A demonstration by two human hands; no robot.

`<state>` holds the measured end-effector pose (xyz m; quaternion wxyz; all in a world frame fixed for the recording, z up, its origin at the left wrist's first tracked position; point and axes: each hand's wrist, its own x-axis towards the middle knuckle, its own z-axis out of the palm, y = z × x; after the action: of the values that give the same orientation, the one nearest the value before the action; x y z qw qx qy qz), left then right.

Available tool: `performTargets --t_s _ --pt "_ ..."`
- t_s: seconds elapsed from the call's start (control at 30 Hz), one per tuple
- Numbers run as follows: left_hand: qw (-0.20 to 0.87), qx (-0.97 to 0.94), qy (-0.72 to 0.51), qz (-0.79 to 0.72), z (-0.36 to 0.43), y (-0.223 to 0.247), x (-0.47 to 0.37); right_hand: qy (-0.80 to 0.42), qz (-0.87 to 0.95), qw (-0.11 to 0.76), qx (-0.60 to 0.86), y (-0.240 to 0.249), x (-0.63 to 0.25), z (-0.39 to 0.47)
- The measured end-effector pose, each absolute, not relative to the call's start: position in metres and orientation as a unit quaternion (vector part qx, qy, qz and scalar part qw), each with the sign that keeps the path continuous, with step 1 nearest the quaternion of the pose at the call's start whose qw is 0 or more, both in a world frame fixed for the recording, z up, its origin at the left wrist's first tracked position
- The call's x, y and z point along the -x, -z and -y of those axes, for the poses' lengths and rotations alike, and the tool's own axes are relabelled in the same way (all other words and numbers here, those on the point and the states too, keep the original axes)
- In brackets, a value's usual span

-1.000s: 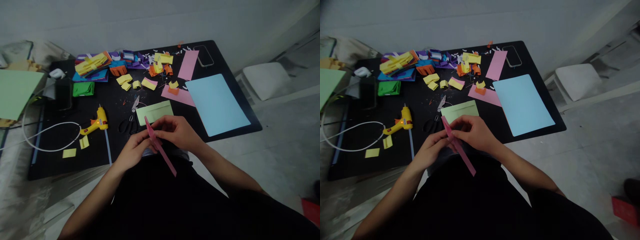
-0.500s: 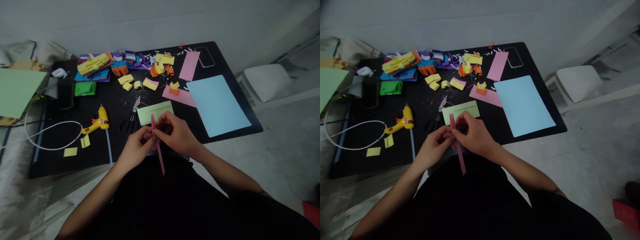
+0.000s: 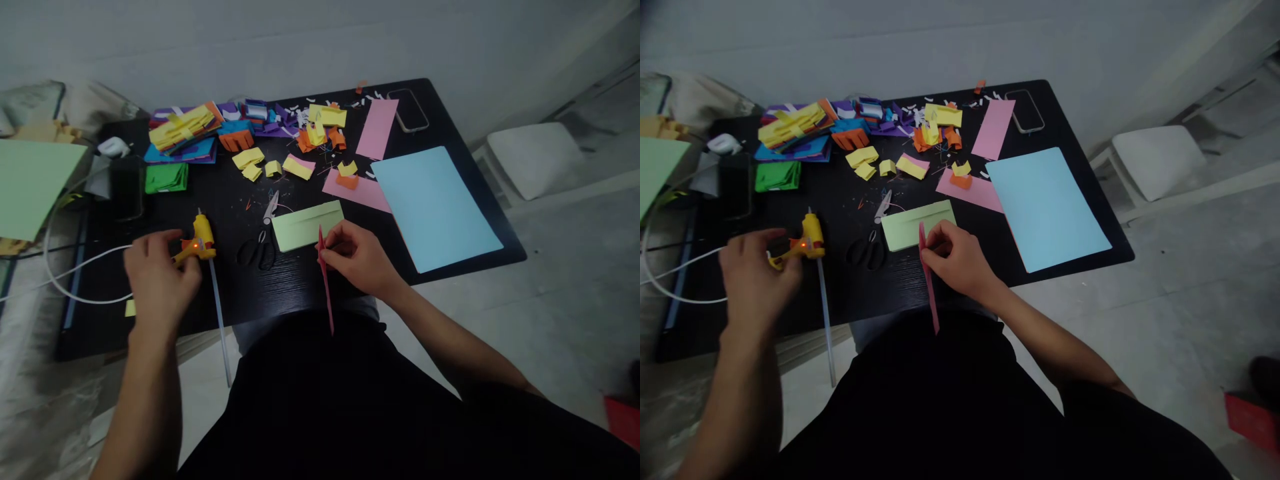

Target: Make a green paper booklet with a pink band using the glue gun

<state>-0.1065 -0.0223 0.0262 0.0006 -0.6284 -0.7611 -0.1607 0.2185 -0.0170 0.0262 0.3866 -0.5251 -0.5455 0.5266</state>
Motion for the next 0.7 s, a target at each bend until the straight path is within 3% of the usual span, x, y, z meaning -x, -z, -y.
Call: performTargets --t_s 0.13,0.3,0.7 --pt "-0.02 0.62 0.021 0.784 0.015 -0.019 0.13 -0.545 0.531 0.377 0.528 -0.019 -0.217 0.025" --pt "-0.028 0.635 -0.005 0.772 0.009 -0.009 0.131 -0.585 0.506 0.378 0.509 -0.008 -0.212 0.043" --pt "-0.035 0.672 0.159 0.722 0.001 -0.008 0.155 -0.609 0.499 0.337 0.516 0.006 -0.206 0.075"
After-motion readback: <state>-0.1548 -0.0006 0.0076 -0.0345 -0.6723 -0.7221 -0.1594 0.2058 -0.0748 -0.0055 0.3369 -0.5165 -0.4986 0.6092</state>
